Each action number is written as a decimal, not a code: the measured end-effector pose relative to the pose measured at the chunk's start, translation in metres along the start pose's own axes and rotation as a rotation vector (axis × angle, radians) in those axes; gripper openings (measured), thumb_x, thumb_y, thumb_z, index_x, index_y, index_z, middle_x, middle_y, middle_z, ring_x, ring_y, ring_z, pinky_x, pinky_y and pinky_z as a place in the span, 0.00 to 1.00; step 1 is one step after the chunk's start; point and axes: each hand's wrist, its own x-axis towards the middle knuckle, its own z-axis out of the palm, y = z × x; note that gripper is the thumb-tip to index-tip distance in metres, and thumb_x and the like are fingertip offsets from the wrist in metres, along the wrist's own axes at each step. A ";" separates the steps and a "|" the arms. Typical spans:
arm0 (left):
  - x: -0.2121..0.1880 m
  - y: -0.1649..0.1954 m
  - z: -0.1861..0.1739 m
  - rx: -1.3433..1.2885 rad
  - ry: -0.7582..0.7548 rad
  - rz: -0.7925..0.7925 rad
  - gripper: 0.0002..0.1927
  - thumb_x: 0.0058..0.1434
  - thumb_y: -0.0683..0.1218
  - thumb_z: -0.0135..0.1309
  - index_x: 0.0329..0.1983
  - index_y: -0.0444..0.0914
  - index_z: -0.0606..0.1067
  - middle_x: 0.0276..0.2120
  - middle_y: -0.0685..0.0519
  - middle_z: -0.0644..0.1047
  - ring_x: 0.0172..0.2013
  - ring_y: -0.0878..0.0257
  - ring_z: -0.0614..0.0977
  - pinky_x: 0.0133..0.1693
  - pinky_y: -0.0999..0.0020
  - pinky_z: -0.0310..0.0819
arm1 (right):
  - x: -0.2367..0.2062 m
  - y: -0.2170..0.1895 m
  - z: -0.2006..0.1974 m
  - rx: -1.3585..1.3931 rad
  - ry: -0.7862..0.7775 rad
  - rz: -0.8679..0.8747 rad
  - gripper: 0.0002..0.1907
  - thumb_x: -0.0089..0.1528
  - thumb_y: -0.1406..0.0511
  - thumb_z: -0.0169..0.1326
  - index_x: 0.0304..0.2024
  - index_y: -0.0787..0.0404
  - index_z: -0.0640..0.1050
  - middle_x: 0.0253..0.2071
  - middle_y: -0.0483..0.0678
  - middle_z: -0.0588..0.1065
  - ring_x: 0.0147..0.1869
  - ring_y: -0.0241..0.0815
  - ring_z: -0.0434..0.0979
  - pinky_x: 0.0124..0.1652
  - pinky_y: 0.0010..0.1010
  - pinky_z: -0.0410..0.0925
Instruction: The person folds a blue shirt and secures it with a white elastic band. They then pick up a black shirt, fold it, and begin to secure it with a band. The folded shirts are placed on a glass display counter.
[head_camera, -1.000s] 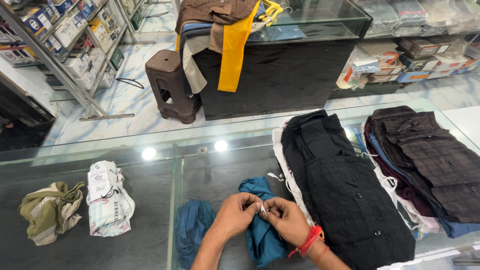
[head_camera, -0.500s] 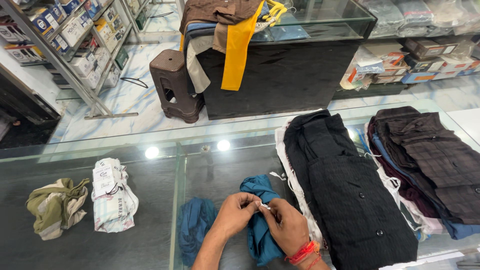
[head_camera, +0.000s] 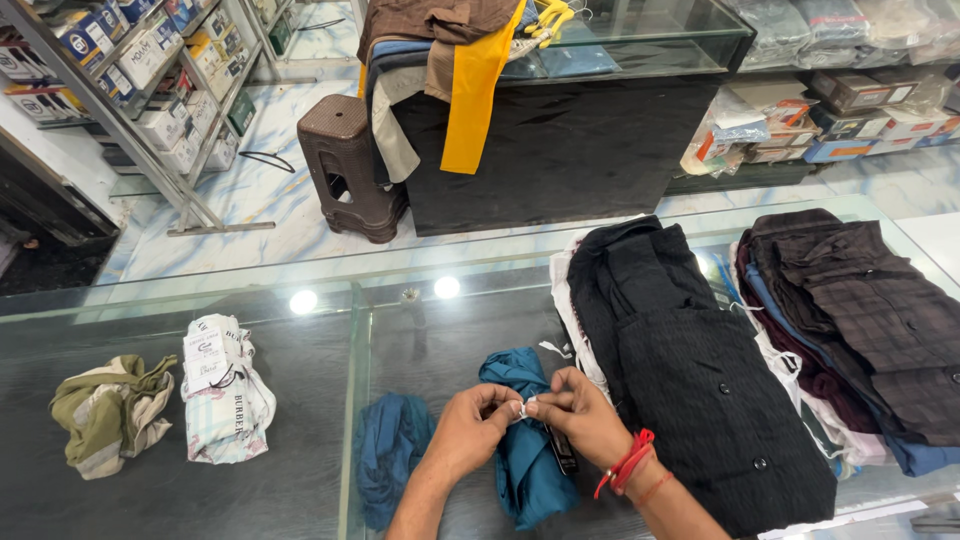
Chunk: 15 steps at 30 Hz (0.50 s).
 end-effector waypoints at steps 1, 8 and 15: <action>0.000 0.000 0.000 -0.014 -0.007 -0.010 0.09 0.61 0.47 0.60 0.40 0.37 0.83 0.31 0.54 0.84 0.32 0.68 0.81 0.38 0.71 0.75 | 0.002 0.001 -0.004 -0.006 -0.018 0.016 0.16 0.60 0.72 0.59 0.43 0.62 0.65 0.39 0.54 0.83 0.43 0.36 0.82 0.42 0.23 0.71; 0.010 -0.006 0.000 -0.031 -0.030 0.020 0.09 0.61 0.45 0.58 0.40 0.36 0.83 0.31 0.56 0.84 0.29 0.70 0.80 0.35 0.73 0.75 | 0.001 0.006 0.002 -0.190 -0.051 -0.042 0.21 0.54 0.77 0.62 0.42 0.61 0.66 0.39 0.48 0.77 0.42 0.33 0.76 0.42 0.23 0.72; 0.012 -0.007 0.000 -0.046 -0.047 -0.019 0.08 0.60 0.44 0.59 0.39 0.36 0.83 0.30 0.56 0.84 0.28 0.71 0.79 0.34 0.74 0.74 | -0.008 0.001 0.017 -0.199 0.061 -0.069 0.21 0.54 0.76 0.62 0.42 0.61 0.64 0.37 0.46 0.79 0.38 0.31 0.75 0.37 0.22 0.68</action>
